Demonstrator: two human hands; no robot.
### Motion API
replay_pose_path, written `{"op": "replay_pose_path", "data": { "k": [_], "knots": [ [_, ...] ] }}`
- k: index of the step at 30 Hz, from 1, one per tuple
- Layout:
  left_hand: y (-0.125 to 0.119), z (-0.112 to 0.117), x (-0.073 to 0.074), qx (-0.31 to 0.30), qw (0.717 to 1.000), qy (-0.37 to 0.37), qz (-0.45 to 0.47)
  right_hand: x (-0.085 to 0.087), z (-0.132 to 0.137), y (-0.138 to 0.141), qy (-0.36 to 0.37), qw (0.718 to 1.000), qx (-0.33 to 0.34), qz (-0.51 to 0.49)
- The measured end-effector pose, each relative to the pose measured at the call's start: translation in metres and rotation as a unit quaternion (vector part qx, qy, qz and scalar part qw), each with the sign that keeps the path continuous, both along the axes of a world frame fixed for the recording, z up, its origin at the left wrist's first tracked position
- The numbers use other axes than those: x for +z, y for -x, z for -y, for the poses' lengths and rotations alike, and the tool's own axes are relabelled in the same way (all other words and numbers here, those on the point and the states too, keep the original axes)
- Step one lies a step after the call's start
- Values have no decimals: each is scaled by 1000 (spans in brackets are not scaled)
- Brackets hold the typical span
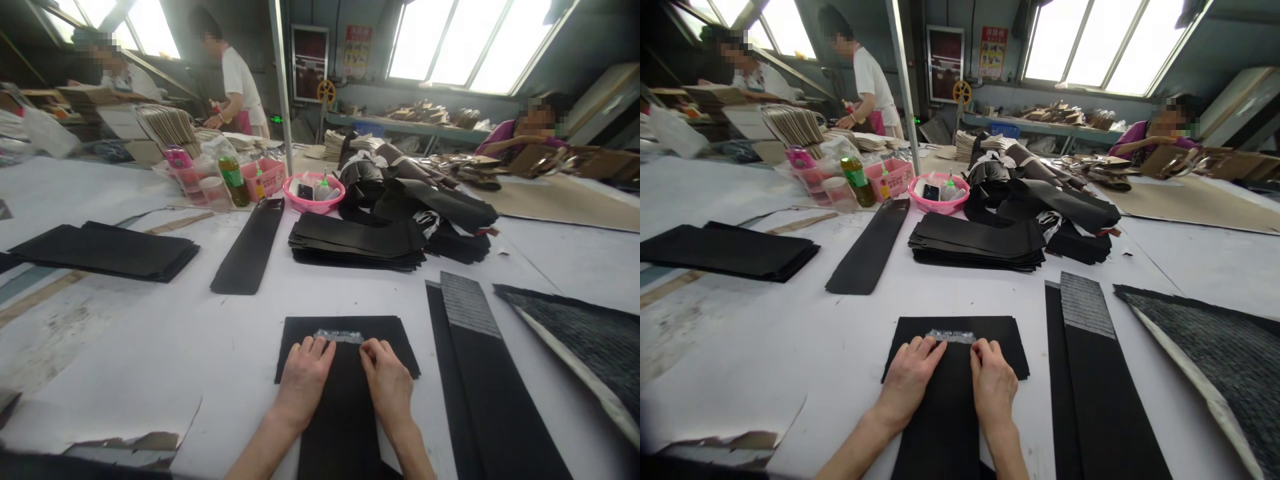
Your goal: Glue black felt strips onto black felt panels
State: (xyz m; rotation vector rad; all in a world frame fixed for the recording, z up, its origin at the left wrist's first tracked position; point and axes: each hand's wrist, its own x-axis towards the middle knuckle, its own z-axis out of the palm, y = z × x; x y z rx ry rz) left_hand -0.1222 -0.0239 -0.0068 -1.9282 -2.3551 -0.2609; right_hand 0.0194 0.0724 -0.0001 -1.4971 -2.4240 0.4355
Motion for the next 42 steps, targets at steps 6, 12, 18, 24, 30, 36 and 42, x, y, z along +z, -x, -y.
{"op": "replay_pose_path", "data": {
  "k": [6,12,18,24,30,36,42],
  "knots": [
    [8,0,4,-9,1000,16,25,2,-16,-10,102,994,-13,-40],
    [11,-4,6,-10,998,-1,65,14,-25,3,-11,999,46,-22],
    [17,-11,6,-6,996,-13,87,23,-34,34,-60,974,217,37],
    [25,-16,3,3,994,-21,108,23,-46,41,-46,964,255,60],
    [34,-23,1,-17,994,-35,100,17,-52,41,-33,960,274,54],
    [40,-29,1,-81,992,-47,82,8,-53,33,-42,958,282,17],
    [33,-27,-7,-100,990,-80,52,3,-47,29,-60,953,297,-16]
  ]
}}
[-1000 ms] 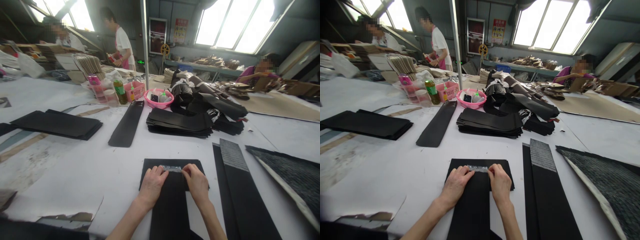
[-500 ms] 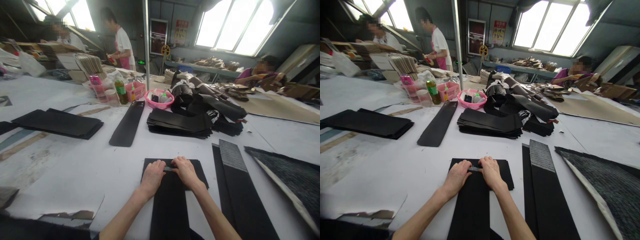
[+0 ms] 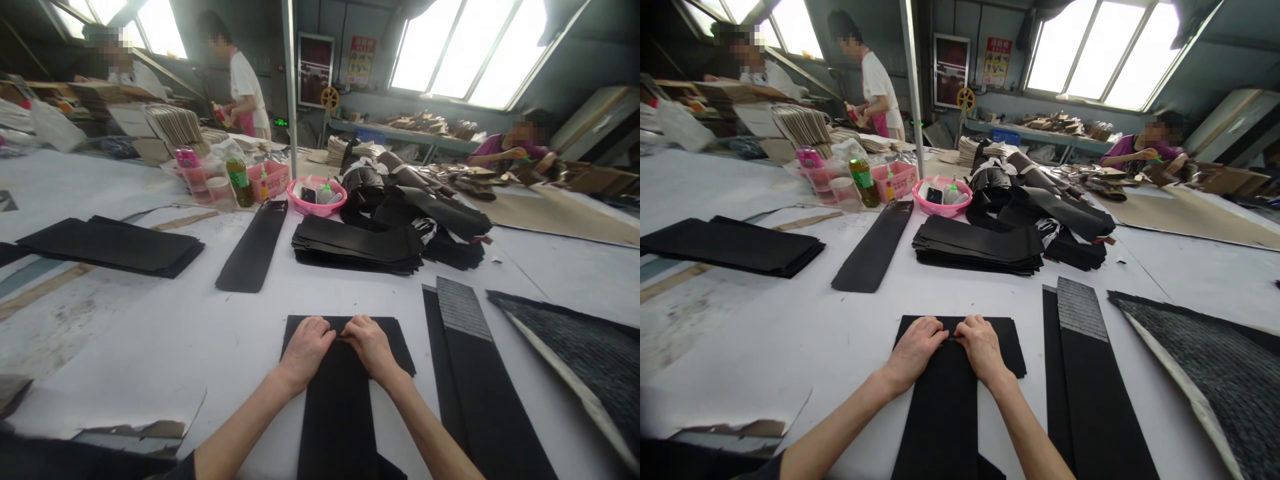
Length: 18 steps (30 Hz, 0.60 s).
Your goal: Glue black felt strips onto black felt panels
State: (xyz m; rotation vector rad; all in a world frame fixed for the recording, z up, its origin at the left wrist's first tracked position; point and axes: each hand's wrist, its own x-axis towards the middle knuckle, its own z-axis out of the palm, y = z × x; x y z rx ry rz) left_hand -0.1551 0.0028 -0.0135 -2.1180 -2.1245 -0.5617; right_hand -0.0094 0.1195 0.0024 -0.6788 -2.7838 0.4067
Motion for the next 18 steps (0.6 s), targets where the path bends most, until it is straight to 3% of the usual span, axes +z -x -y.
{"op": "replay_pose_path", "data": {
  "k": [6,18],
  "knots": [
    [2,1,-9,-13,999,-24,-23,-6,-4,-6,-14,999,42,-26],
    [4,4,-7,-26,999,-21,-38,-15,-7,-14,-32,996,69,-49]
  ]
}}
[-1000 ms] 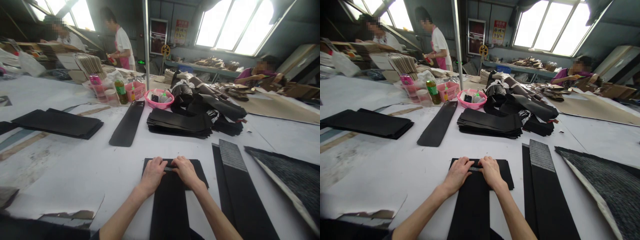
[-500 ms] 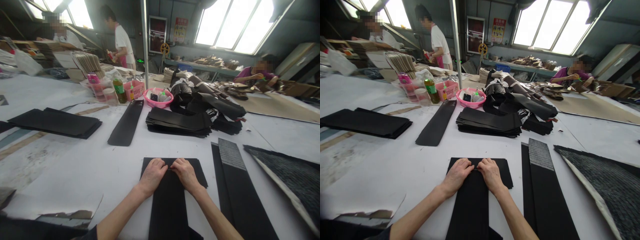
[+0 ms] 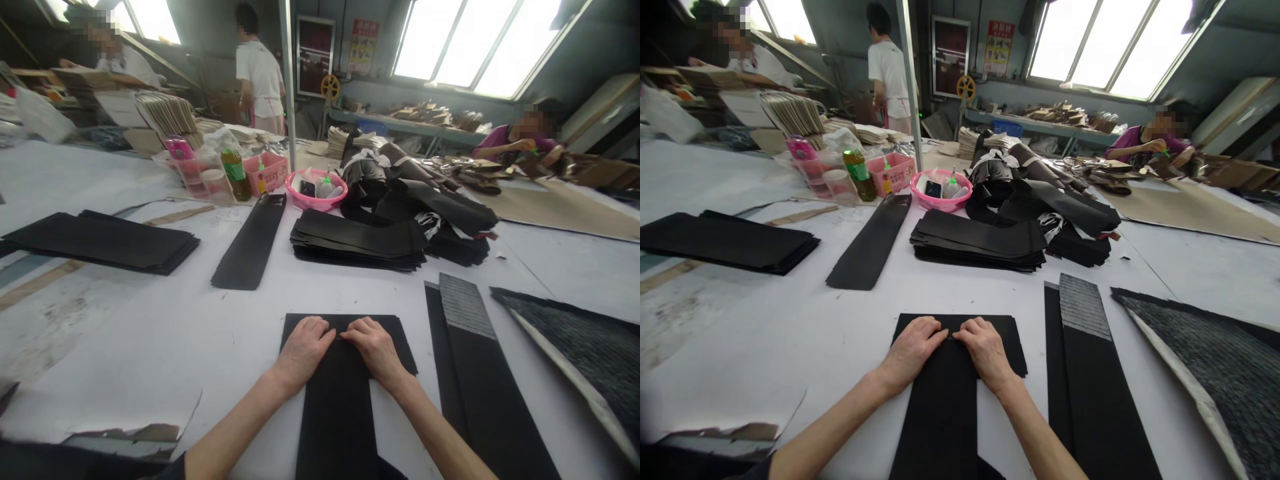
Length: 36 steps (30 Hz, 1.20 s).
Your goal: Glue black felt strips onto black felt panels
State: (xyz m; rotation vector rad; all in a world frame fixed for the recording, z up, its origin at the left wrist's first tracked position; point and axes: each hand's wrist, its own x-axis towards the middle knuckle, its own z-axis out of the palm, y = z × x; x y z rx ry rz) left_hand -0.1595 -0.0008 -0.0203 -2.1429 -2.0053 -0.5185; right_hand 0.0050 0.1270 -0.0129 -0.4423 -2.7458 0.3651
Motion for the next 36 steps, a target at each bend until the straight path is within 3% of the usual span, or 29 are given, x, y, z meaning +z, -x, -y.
{"op": "replay_pose_path", "data": {
  "k": [11,17,27,36],
  "knots": [
    [0,1,-2,-11,999,20,-46,3,6,0,-44,999,19,-9],
    [0,1,1,-8,998,30,-50,1,2,-2,-1,1000,3,-4],
    [0,0,4,-14,997,44,-59,0,-1,-2,-19,1000,23,9],
    [-1,0,3,-21,996,48,-67,-2,-10,-5,11,1000,19,-4]
  ]
}}
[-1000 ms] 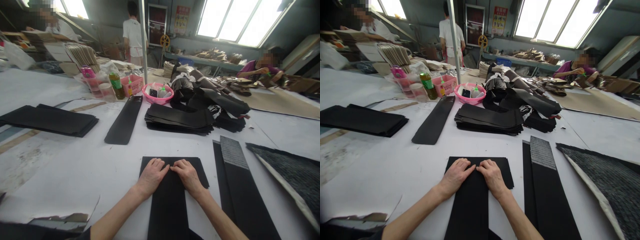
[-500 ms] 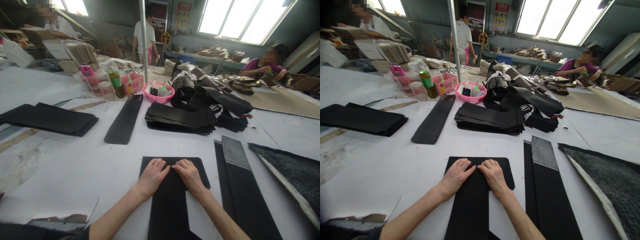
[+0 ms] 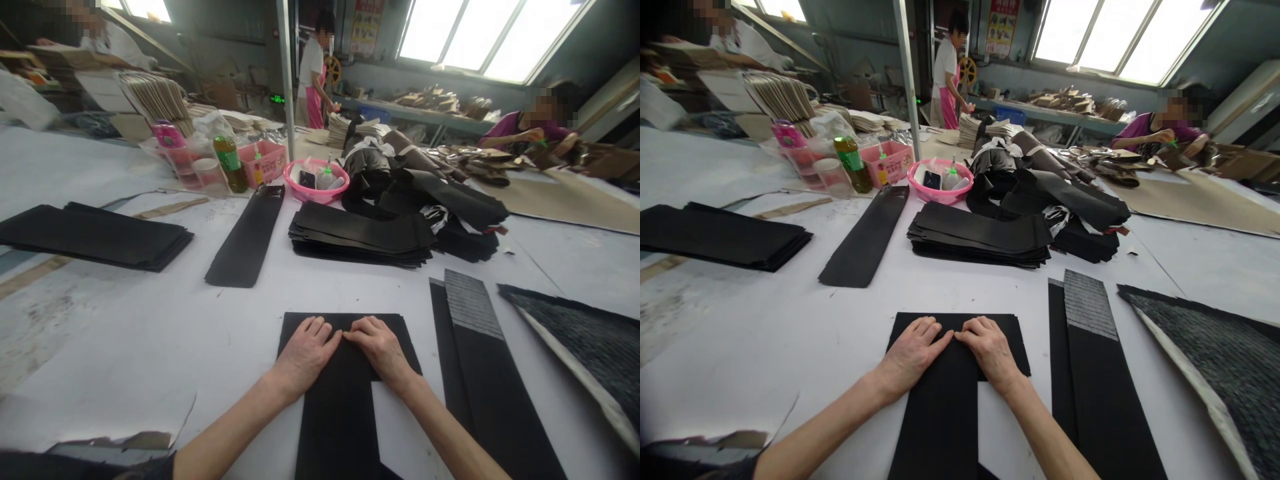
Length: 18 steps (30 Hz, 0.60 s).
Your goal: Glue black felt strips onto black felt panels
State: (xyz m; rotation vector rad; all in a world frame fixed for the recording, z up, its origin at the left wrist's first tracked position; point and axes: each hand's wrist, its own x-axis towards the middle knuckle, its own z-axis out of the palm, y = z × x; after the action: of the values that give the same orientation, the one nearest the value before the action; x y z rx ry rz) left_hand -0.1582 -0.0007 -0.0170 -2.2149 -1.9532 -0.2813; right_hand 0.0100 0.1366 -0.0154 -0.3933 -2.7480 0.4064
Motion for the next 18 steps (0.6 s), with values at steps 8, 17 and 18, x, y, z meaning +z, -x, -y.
{"op": "replay_pose_path", "data": {
  "k": [8,17,18],
  "knots": [
    [1,0,-6,-1,1000,-3,10,-2,-3,1,12,1000,-2,3],
    [-1,-1,2,-12,1000,10,-27,13,-4,-2,2,999,39,38],
    [-2,-1,2,-12,999,9,-31,15,-4,-3,0,998,43,40]
  ]
}}
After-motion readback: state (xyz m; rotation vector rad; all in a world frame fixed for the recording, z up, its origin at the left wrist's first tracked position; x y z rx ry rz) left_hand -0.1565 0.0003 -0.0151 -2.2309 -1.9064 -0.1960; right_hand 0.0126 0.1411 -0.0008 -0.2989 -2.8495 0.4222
